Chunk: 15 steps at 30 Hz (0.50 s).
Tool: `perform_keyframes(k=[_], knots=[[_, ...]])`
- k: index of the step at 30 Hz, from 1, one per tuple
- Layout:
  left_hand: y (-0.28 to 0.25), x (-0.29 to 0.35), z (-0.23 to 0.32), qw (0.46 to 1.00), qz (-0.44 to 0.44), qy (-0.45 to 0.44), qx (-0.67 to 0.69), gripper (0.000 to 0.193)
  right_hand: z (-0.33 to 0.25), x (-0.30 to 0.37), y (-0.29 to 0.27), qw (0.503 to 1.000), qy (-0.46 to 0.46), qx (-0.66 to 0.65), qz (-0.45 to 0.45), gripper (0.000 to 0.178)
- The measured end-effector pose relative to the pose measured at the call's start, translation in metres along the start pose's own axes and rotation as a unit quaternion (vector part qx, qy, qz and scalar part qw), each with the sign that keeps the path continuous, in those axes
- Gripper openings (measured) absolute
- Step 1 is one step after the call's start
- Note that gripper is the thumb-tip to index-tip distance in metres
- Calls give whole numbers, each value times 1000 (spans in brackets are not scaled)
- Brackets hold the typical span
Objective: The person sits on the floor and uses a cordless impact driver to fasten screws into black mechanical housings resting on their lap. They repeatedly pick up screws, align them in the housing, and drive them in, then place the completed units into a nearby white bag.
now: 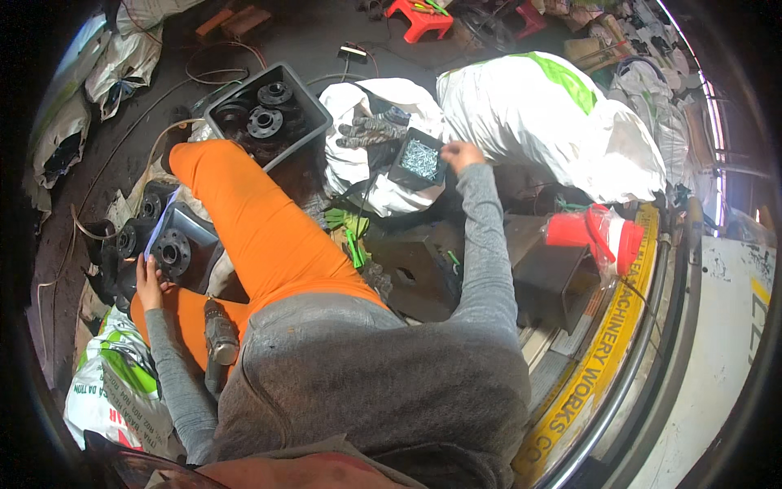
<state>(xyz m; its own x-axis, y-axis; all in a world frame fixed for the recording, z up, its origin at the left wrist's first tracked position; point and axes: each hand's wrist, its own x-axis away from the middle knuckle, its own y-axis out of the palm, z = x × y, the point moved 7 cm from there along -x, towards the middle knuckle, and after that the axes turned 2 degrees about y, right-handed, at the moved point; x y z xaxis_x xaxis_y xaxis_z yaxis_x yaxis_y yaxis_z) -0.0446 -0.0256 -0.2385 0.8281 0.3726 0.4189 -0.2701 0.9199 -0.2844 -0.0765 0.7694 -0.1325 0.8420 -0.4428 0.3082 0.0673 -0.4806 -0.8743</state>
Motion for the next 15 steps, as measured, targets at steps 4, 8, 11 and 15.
perform_keyframes(k=[4,8,11,15], knots=[[-21,2,-10,999,10,-26,20,65,-8,-4,66,989,-53,124,-59,39],[-35,-2,-19,998,53,31,32,62,-48,-32,97,971,-62,221,-66,67],[-37,-2,-24,997,55,39,34,60,-44,-40,106,970,-26,232,-68,73],[-29,0,-14,996,74,55,-8,61,-31,-44,107,981,13,169,-95,66]])
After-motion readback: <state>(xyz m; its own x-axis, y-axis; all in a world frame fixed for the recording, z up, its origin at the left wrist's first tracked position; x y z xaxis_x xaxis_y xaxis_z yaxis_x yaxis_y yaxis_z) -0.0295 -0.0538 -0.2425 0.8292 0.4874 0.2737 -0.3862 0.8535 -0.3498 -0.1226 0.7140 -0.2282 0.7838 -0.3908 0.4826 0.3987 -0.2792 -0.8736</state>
